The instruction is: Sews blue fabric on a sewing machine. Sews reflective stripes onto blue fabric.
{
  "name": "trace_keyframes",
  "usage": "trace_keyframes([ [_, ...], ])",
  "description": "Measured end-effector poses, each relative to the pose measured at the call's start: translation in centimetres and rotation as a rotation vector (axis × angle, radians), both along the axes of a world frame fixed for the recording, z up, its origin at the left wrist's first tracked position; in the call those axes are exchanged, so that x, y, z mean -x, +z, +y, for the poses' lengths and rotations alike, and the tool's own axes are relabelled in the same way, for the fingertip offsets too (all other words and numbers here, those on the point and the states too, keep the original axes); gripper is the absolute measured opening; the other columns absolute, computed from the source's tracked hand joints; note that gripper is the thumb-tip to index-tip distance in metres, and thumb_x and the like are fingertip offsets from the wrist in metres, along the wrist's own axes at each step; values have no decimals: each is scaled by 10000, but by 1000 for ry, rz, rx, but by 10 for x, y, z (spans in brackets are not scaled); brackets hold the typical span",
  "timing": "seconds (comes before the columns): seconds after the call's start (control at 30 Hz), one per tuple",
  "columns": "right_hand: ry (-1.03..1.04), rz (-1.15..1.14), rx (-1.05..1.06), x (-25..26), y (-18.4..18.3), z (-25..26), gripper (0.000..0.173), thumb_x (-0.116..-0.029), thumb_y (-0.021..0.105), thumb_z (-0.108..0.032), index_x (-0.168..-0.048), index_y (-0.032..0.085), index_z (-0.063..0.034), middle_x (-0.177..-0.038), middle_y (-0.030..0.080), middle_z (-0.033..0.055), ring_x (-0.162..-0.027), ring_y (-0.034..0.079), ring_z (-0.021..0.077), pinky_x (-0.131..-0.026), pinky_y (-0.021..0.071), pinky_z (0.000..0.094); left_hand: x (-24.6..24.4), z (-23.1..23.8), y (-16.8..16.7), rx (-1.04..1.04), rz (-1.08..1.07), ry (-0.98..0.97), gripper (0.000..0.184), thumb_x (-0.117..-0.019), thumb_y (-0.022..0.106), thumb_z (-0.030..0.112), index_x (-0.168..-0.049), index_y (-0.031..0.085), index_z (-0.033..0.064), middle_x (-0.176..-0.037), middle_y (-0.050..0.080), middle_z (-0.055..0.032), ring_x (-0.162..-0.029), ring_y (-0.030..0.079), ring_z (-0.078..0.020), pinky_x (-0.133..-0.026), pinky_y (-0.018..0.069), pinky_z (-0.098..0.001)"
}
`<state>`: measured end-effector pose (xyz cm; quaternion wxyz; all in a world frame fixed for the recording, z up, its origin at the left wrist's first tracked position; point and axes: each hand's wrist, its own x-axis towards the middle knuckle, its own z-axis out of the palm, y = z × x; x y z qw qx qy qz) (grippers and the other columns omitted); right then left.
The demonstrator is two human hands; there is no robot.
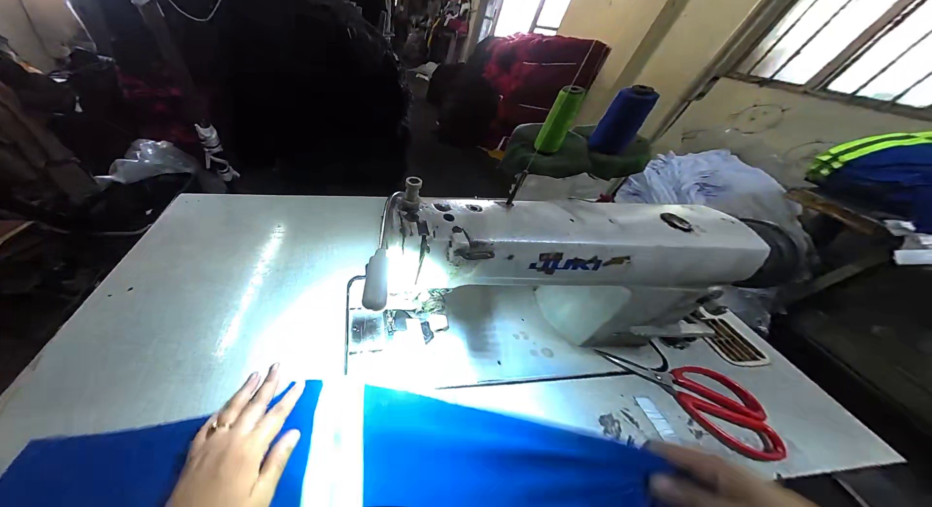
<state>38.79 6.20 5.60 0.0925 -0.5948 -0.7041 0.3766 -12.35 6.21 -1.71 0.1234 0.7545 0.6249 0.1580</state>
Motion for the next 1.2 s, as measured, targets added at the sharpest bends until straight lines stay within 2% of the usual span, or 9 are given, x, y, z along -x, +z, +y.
trace_keyframes([
  [0.07,-248,-364,-256,-19,8,16,337,-1010,582,-149,-1227,638,102,-1158,626,382,-1075,617,553,-929,463,718,-14,-13,-3,19,82,13,550,-1085,379,419,-1543,474,128,-1631,329,-237,-1508,282,-485,-1174,159,-727],
  [0.13,-259,-469,-527,19,14,22,373,-994,584,-136,-1286,623,93,-1254,576,416,-1172,546,625,-980,410,754,-22,-10,-6,30,158,51,613,-1079,328,494,-1575,422,146,-1654,285,-225,-1529,244,-464,-1163,80,-761],
  [0.27,144,-223,-571,153,-18,0,402,-1047,516,-185,-1388,612,5,-1426,586,253,-1332,553,454,-1107,408,641,-29,4,-5,-51,179,50,621,-1056,377,470,-1535,477,88,-1628,333,-244,-1517,269,-473,-1163,109,-758],
  [0.3,191,-168,-521,179,-30,-5,423,-1061,506,-227,-1427,591,-33,-1479,553,221,-1389,510,425,-1150,355,647,-35,4,-2,-96,143,29,556,-1052,440,389,-1490,528,58,-1591,403,-239,-1491,331,-470,-1170,164,-736],
  [0.37,217,-110,-448,204,-54,-8,481,-1080,472,-327,-1476,550,-65,-1546,492,191,-1465,423,392,-1200,273,644,-54,0,6,-169,79,-84,392,-1043,509,208,-1387,635,70,-1428,614,-162,-1318,583,-386,-1089,416,-634],
  [0.4,208,-115,-451,207,-64,-7,496,-1080,465,-354,-1480,549,-74,-1557,485,176,-1480,406,376,-1208,258,639,-64,-1,10,-134,19,-173,376,-1041,504,162,-1380,640,73,-1415,632,-126,-1302,608,-329,-1081,450,-589],
  [0.5,203,-148,-506,203,-74,-1,493,-1088,426,-381,-1467,571,-101,-1543,512,144,-1469,433,340,-1211,277,605,-77,5,2,-9,-80,-307,423,-1079,443,199,-1456,568,54,-1508,558,-93,-1404,526,-260,-1197,345,-534],
  [0.73,232,-213,-698,188,-90,49,481,-1075,380,-415,-1438,610,-200,-1535,538,35,-1453,467,239,-1187,365,537,-78,52,-20,-73,17,-309,520,-1067,317,316,-1518,508,140,-1587,471,0,-1469,435,-182,-1200,344,-494],
  [1.2,243,-224,-684,188,-89,89,492,-1073,368,-438,-1464,585,-232,-1526,547,0,-1455,460,210,-1204,346,507,-82,85,-20,-64,26,-248,537,-1048,297,314,-1519,511,171,-1583,475,30,-1485,403,-144,-1223,309,-449],
])
